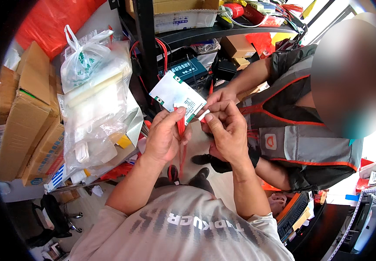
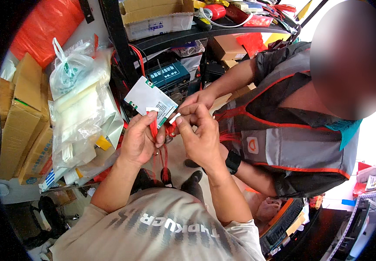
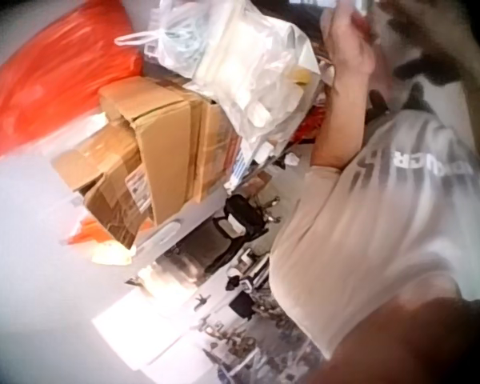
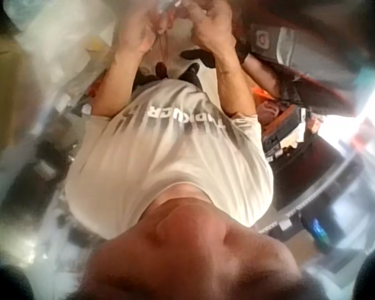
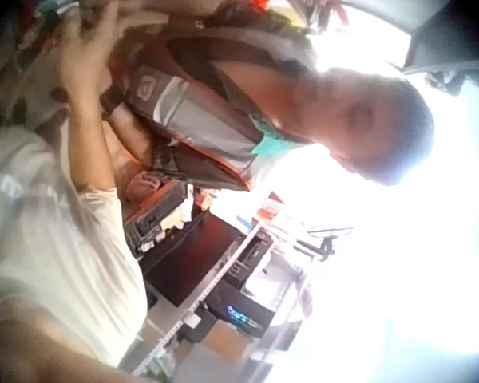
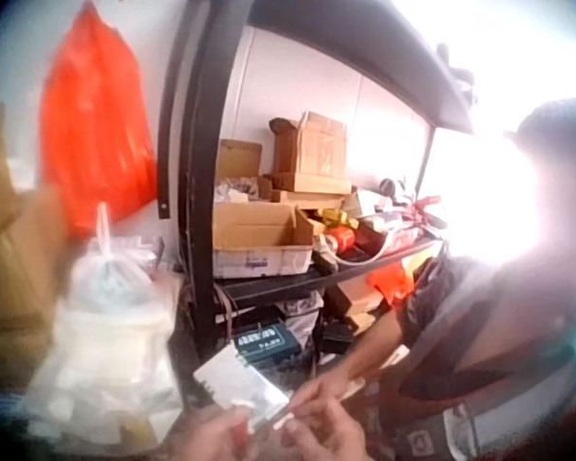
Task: The person assembles a battery module by connecting wires and components to a circuit board and housing.
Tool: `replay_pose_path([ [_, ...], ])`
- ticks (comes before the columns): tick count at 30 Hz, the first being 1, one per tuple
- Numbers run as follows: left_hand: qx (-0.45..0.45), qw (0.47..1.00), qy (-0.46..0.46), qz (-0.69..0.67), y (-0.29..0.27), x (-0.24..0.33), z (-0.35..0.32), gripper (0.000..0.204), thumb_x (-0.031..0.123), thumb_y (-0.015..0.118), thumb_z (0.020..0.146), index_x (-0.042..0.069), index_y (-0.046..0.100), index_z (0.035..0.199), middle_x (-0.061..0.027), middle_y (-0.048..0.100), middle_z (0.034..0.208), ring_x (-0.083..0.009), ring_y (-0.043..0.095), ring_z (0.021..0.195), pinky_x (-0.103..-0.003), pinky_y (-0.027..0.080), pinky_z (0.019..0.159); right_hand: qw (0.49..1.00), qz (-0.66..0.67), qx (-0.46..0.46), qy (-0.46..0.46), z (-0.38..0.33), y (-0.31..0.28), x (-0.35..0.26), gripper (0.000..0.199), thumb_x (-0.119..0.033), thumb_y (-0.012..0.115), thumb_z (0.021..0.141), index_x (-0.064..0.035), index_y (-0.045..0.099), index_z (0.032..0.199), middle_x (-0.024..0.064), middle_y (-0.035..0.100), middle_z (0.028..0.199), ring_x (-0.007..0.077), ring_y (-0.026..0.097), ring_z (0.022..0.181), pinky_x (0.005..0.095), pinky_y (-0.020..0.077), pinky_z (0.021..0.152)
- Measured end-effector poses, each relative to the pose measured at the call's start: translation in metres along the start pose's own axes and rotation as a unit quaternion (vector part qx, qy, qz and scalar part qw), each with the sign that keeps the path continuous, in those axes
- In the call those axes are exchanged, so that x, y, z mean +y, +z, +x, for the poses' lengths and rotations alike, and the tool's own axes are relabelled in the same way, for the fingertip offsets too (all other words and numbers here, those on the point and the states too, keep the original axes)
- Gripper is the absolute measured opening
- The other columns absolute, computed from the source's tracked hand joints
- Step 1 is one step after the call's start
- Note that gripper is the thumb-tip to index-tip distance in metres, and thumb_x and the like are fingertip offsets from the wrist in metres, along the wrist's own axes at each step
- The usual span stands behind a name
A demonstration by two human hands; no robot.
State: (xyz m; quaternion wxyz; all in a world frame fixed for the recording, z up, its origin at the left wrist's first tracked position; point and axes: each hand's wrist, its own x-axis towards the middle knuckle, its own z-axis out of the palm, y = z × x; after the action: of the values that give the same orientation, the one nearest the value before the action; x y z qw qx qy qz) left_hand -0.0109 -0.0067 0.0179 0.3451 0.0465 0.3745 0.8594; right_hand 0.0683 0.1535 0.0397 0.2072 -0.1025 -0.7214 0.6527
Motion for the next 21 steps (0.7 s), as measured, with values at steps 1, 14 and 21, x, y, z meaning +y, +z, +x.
replay_pose_path([
  [1,0.004,1.0,-0.005,-0.002,0.0,-0.001,-0.001,0.031,0.027,0.064,0.105,0.001,0.066,0.122,-0.0069,0.074,0.096,-0.0157,0.064,0.061,-0.028,0.044,0.05,1.0,-0.022,-0.005,0.01,-0.002,-0.001,0.0,0.014,-0.002,0.067,0.101,0.0029,0.06,0.112,0.0087,0.074,0.085,0.0097,0.068,0.076,0.0242,0.053,0.068],
  [14,-0.012,0.999,-0.042,-0.017,0.0,-0.011,-0.001,0.026,0.027,0.066,0.105,0.006,0.065,0.121,-0.0048,0.072,0.099,-0.0152,0.066,0.07,-0.026,0.044,0.05,0.999,-0.018,-0.015,-0.029,-0.01,-0.008,0.016,0.033,-0.001,0.067,0.098,0.0022,0.054,0.128,0.0072,0.07,0.077,0.0107,0.066,0.074,0.0283,0.0513,0.072],
  [21,-0.011,0.999,-0.05,-0.017,-0.004,-0.01,-0.005,0.024,0.026,0.066,0.105,0.006,0.066,0.119,-0.0047,0.072,0.098,-0.015,0.065,0.07,-0.025,0.044,0.05,0.998,-0.045,-0.032,0.004,-0.011,-0.011,0.005,0.03,-0.001,0.066,0.098,0.0024,0.057,0.127,0.0063,0.07,0.076,0.0105,0.066,0.073,0.0282,0.0513,0.072],
])
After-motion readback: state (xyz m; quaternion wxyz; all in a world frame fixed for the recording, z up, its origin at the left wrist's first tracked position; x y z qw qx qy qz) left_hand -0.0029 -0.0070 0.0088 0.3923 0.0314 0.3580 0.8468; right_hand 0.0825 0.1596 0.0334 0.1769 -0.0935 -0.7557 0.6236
